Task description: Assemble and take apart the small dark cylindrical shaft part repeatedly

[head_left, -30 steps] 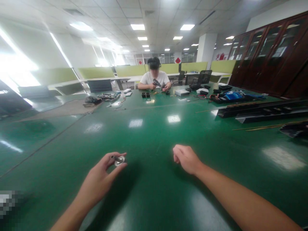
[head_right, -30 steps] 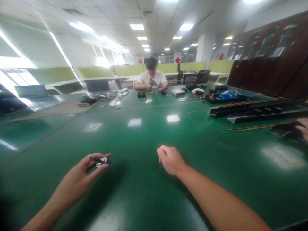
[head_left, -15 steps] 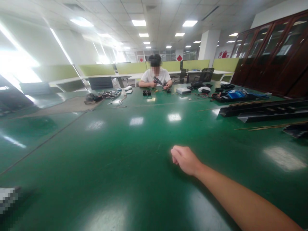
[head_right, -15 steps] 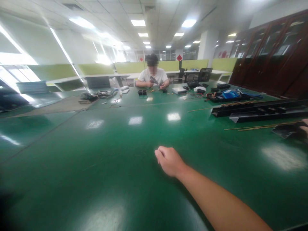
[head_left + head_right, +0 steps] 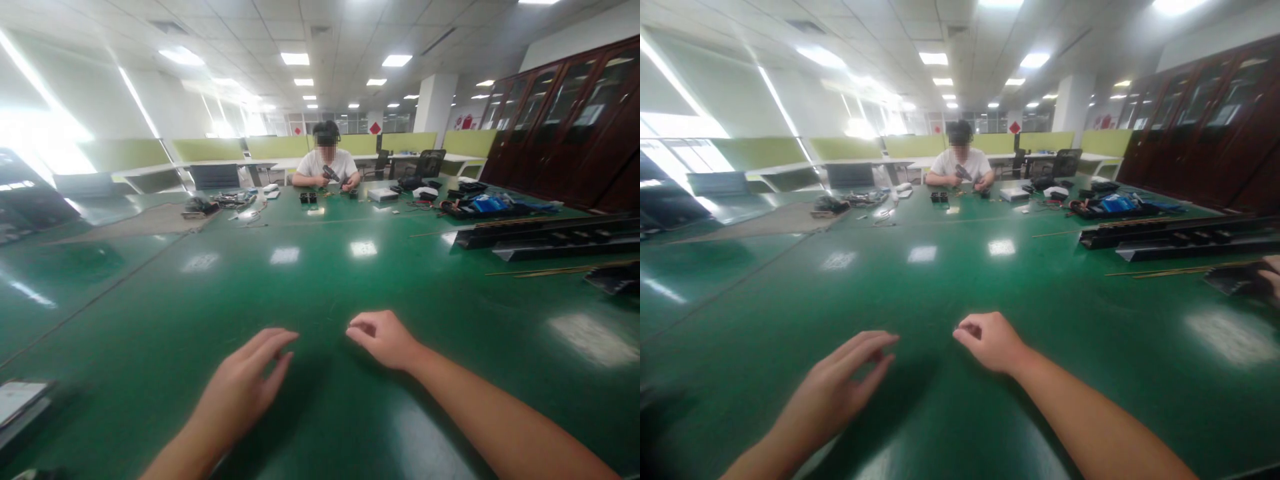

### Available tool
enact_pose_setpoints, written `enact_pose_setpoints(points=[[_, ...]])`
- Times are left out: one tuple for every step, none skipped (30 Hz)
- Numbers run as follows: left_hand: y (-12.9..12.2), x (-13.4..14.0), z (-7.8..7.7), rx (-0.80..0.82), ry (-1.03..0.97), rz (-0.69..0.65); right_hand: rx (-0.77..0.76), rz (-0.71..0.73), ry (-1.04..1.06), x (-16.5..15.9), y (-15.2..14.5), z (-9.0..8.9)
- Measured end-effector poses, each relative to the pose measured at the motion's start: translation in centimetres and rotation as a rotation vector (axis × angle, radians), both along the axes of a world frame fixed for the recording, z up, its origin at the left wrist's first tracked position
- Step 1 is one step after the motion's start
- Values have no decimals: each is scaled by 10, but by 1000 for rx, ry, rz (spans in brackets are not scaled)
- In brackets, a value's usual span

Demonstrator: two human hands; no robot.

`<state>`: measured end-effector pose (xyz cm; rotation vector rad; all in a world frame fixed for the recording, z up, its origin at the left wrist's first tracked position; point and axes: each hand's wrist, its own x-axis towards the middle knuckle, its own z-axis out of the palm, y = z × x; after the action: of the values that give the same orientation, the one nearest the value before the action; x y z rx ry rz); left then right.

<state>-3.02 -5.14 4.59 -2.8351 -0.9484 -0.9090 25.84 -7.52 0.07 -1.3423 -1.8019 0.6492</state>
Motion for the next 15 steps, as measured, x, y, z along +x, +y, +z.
enact_pose_setpoints(points=[[2, 23, -3, -28, 41, -67, 2, 22, -3, 0, 0, 0], [5, 44, -6, -50, 75, -107, 1, 46, -8, 1, -1, 0], [8, 63, -9, -78, 118, -150, -4, 74, -13, 1, -1, 0], [12, 77, -11, -94, 141, -187, -12, 100, -16, 2, -1, 0], [15, 89, -13, -103, 153, -213, -23, 118, -14, 2, 0, 0], [17, 97, -14, -105, 154, -231, -34, 127, -9, 3, 0, 0], [19, 102, -15, -98, 144, -237, -43, 131, -3, 3, 0, 0], [20, 105, -16, -86, 132, -234, -48, 128, -1, 3, 1, 0], [20, 107, -16, -72, 124, -223, -47, 125, -2, 2, 1, 1], [19, 107, -15, -58, 126, -207, -42, 123, -5, 2, 1, 1], [18, 106, -14, -47, 137, -190, -36, 128, -7, 1, 0, 2], [17, 103, -13, -38, 154, -175, -35, 137, -6, 1, 0, 2], [16, 97, -11, -30, 166, -156, -40, 144, 0, 0, -1, 3], [15, 89, -9, -21, 167, -134, -48, 147, 9, 0, -2, 4], [14, 78, -7, -15, 153, -103, -57, 146, 18, 1, -2, 5]])
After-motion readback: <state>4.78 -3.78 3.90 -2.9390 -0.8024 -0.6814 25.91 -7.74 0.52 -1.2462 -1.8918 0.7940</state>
